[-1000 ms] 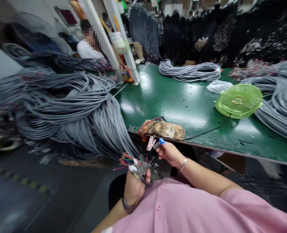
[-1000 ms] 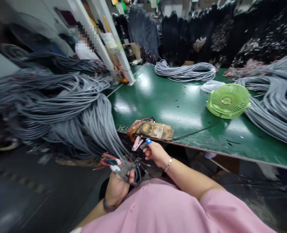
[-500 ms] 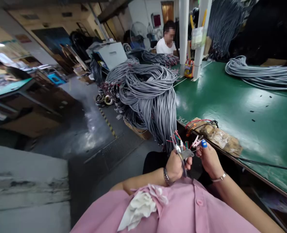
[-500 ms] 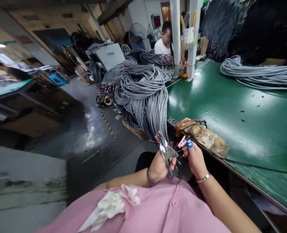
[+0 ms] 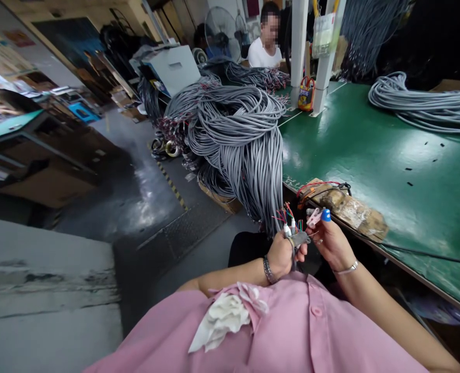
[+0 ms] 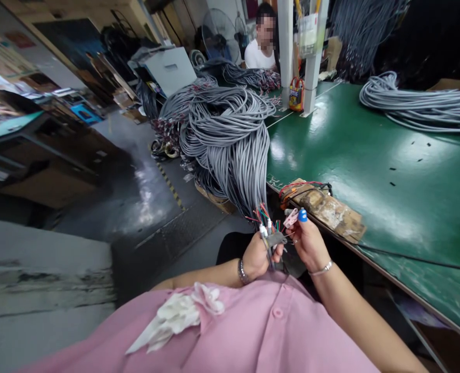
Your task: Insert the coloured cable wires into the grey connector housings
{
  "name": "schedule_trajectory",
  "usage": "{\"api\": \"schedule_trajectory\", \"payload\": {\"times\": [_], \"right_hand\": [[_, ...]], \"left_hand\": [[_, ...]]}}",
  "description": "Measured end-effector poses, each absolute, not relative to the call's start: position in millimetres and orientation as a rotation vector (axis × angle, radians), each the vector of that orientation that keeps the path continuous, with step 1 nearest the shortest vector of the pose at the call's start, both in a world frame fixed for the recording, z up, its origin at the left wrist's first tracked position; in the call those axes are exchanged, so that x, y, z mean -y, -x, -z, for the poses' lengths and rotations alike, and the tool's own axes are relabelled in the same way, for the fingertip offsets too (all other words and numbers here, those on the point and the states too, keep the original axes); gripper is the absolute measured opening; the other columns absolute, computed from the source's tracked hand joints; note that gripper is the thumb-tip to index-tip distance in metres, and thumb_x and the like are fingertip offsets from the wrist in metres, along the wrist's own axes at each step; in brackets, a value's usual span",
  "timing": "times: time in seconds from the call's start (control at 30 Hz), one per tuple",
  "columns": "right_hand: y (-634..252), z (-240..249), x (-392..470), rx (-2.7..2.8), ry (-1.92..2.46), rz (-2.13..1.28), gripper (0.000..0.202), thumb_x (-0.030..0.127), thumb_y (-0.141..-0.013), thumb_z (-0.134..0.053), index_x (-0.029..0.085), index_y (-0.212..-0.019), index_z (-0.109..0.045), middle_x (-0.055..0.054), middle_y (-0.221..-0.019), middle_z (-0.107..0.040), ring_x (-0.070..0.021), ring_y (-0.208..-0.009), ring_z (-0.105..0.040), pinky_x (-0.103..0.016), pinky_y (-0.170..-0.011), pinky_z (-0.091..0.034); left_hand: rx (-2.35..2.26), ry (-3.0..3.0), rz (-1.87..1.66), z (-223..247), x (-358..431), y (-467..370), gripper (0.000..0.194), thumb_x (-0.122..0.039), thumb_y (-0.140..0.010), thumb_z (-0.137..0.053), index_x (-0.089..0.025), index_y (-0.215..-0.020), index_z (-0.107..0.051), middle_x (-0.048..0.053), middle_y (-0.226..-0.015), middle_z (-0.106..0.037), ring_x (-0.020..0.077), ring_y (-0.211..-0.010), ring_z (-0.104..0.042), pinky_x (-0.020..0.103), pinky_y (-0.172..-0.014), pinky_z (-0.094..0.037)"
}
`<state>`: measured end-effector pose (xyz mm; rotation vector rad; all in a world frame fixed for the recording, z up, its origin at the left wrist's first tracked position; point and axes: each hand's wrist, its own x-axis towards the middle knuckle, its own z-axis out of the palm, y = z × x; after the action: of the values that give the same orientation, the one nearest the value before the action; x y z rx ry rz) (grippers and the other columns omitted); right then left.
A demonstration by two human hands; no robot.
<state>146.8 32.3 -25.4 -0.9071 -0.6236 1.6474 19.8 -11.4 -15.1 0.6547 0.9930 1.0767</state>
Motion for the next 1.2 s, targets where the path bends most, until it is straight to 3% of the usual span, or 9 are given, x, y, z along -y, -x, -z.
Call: {"api": "schedule_trajectory", "payload": {"times": [0.23,0.33,0.5,0.63,0.8,1.03,1.2], "right_hand": [[-159.6,25.5,-29.7,0.552,0.769,-1.884,0.049,0.066,-0.081,-0.046,0.021,-0.082,-0.065,-0.003,-0.076,-0.060,-0.0129,-0.061,-0.051,-0.026,-0.058,-0.046],[-161.6,20.2,-29.6,0.579,0.775,-1.905,0.040,0.060,-0.082,-0.053,0.022,-0.086,-0.065,-0.003,-0.080,-0.062,-0.0122,-0.062,-0.051,-0.025,-0.058,-0.045],[-156.9,19.1,-26.5,0.719,0.907,-1.654,0.024,0.044,-0.080,-0.064,0.021,-0.078,-0.063,0.000,-0.070,-0.056,-0.0124,-0.058,-0.046,-0.025,-0.056,-0.042],[-154.1,26.3,-23.8,0.783,0.987,-1.418,0.030,0.050,-0.083,-0.058,0.021,-0.079,-0.064,-0.003,-0.076,-0.059,-0.0128,-0.060,-0.047,-0.026,-0.057,-0.042],[-152.2,28.3,-30.2,0.721,0.905,-1.695,0.043,0.061,-0.078,-0.057,0.020,-0.087,-0.067,-0.005,-0.077,-0.062,-0.0164,-0.066,-0.054,-0.029,-0.060,-0.046],[-146.3,29.1,-35.7,0.571,0.869,-1.640,0.032,0.052,-0.075,-0.066,0.022,-0.088,-0.068,-0.004,-0.086,-0.066,-0.0161,-0.071,-0.056,-0.028,-0.061,-0.046],[-153.8,28.8,-29.5,0.651,0.867,-1.782,0.049,0.068,-0.077,-0.050,0.022,-0.082,-0.065,-0.006,-0.084,-0.064,-0.0167,-0.070,-0.056,-0.028,-0.061,-0.047]], "left_hand": [[-0.989,-0.669,-1.102,13.3,18.3,-14.9,0.030,-0.040,-0.072,-0.067,-0.013,-0.064,-0.055,0.000,-0.049,-0.057,0.0079,-0.033,-0.045,0.020,-0.033,-0.028],[-0.993,-0.684,-1.153,13.3,19.2,-13.1,0.032,-0.041,-0.072,-0.067,-0.013,-0.064,-0.055,0.000,-0.049,-0.057,0.0079,-0.033,-0.046,0.020,-0.034,-0.028],[-1.019,-0.674,-1.246,9.7,12.8,-12.7,0.031,-0.042,-0.072,-0.067,-0.013,-0.066,-0.056,-0.001,-0.051,-0.057,0.0074,-0.035,-0.046,0.020,-0.034,-0.028],[-1.024,-0.647,-1.252,6.3,7.1,-14.2,0.032,-0.042,-0.070,-0.068,-0.014,-0.066,-0.056,-0.001,-0.052,-0.057,0.0074,-0.035,-0.046,0.020,-0.034,-0.028],[-1.053,-0.658,-1.230,7.1,4.2,-18.0,0.034,-0.045,-0.068,-0.068,-0.014,-0.065,-0.055,0.000,-0.053,-0.058,0.0068,-0.035,-0.046,0.020,-0.034,-0.026],[-1.102,-0.696,-1.193,12.8,5.4,-19.4,0.035,-0.045,-0.070,-0.067,-0.014,-0.062,-0.055,0.000,-0.052,-0.057,0.0069,-0.035,-0.046,0.020,-0.034,-0.026],[-1.102,-0.751,-1.172,16.4,10.2,-15.1,0.035,-0.046,-0.072,-0.066,-0.014,-0.063,-0.055,0.000,-0.052,-0.058,0.0064,-0.035,-0.046,0.019,-0.035,-0.026]]}}
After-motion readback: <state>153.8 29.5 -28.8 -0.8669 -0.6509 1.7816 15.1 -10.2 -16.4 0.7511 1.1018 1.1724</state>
